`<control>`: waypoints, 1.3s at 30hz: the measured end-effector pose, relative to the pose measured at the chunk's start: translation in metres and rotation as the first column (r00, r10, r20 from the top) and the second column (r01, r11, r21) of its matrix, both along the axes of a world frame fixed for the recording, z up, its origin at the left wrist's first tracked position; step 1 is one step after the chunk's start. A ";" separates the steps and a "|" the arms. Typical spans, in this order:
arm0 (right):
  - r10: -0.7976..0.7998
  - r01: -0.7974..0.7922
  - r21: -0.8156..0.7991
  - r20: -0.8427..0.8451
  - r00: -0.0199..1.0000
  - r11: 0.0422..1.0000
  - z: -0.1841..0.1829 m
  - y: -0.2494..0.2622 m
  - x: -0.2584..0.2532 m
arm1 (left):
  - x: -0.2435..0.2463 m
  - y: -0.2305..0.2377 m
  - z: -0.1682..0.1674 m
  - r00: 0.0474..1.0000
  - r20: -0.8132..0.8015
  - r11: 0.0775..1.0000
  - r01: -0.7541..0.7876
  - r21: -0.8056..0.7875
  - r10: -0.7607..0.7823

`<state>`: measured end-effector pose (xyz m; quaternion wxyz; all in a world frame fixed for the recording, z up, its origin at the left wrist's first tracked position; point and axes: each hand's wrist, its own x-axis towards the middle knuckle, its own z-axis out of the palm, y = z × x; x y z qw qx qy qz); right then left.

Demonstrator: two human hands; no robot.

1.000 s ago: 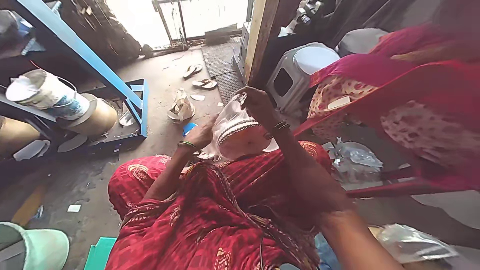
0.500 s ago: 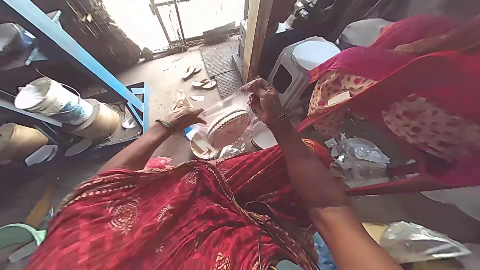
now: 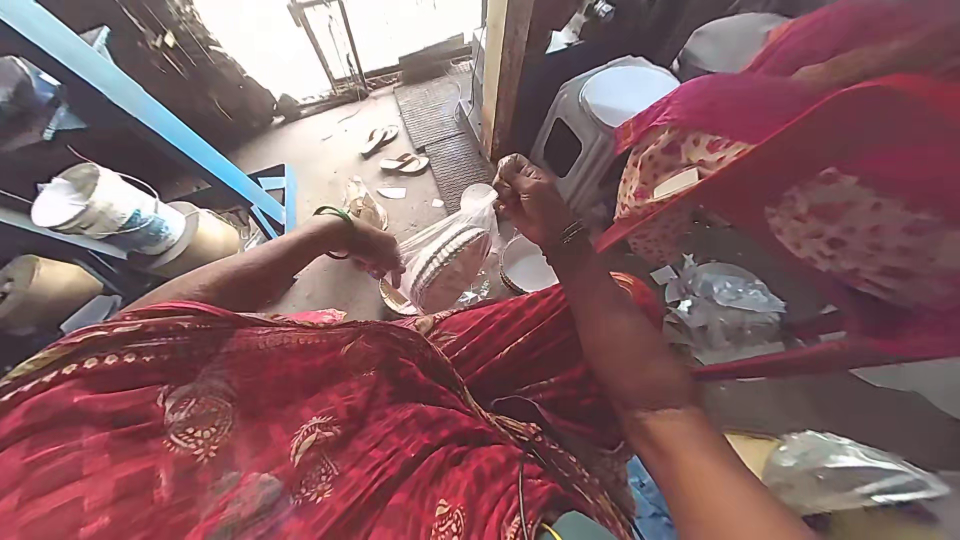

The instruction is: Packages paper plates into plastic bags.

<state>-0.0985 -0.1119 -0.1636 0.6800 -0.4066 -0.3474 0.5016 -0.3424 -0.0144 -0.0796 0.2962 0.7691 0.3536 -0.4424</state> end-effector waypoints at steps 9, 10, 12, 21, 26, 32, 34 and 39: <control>0.016 0.106 -0.265 0.422 0.906 0.959 -0.007 -0.009 0.017 | -0.038 0.010 -0.034 0.470 0.664 0.812 -0.385 -0.438 0.581; 0.095 0.053 -0.276 0.496 0.863 0.960 -0.008 -0.011 0.016 | -0.040 0.009 -0.037 0.372 0.676 0.763 -0.434 -0.479 0.636; 0.238 -0.068 -0.301 0.573 0.784 0.951 -0.007 -0.014 0.012 | -0.037 0.003 -0.039 0.155 0.649 0.607 -0.562 -0.562 0.745; 0.430 -0.424 -0.112 0.418 0.800 0.899 -0.004 -0.014 -0.036 | -0.020 -0.011 -0.051 -0.344 0.433 0.191 -0.555 -0.810 0.833; 0.517 -0.570 -0.032 0.463 0.720 0.821 -0.007 -0.010 -0.081 | 0.000 -0.028 -0.075 -0.074 0.502 0.347 -0.637 -0.689 0.862; 0.424 -0.519 0.076 0.482 0.767 0.851 -0.010 -0.006 -0.089 | 0.002 -0.037 -0.076 0.199 0.642 0.610 -0.599 -0.518 0.740; 0.306 -0.451 0.091 0.616 0.726 0.888 -0.011 -0.008 -0.089 | 0.001 -0.039 -0.074 0.214 0.661 0.642 -0.568 -0.515 0.719; 0.062 -0.229 0.105 0.782 0.620 0.968 0.008 -0.017 -0.082 | -0.011 -0.036 -0.066 0.310 0.746 0.781 -0.458 -0.425 0.589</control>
